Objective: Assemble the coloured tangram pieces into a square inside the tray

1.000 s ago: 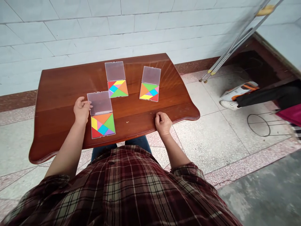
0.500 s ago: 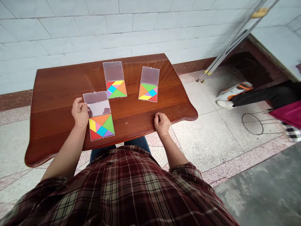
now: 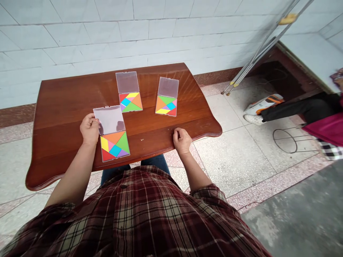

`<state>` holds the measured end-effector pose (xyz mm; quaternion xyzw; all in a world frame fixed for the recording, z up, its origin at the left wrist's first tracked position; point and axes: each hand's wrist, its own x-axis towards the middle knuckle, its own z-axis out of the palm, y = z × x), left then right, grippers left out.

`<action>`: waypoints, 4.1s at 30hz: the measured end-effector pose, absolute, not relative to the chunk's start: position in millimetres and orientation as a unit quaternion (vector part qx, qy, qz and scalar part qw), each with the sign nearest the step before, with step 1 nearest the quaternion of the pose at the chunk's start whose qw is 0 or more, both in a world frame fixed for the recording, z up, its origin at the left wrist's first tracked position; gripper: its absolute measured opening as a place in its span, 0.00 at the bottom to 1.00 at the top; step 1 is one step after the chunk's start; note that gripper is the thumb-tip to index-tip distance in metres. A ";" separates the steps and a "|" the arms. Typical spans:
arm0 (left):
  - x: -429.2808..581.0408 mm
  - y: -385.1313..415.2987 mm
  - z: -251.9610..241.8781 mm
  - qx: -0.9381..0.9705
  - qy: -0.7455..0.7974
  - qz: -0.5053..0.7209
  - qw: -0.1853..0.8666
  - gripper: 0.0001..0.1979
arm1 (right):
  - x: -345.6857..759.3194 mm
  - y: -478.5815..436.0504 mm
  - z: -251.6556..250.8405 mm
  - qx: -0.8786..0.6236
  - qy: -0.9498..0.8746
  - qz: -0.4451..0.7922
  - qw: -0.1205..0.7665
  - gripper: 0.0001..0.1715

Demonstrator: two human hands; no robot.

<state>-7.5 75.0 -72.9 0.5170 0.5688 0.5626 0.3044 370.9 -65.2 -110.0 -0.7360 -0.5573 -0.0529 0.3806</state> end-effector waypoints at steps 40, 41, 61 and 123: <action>-12.3 81.8 -81.7 0.458 0.561 0.648 0.235 0.09 | 311.5 -74.4 -87.6 -0.631 -0.672 0.029 0.386 0.13; -10.5 81.0 -80.5 0.461 0.559 0.651 0.229 0.09 | 311.7 -73.9 -88.2 -0.638 -0.670 0.035 0.379 0.13; -5.8 86.5 -81.5 0.448 0.604 0.616 0.236 0.08 | 226.2 -69.9 -81.0 -0.494 -0.766 0.167 0.376 0.13; 1.7 51.8 -87.8 0.533 0.479 0.587 0.376 0.18 | 237.0 -87.1 -71.3 -0.515 -0.820 0.141 0.206 0.19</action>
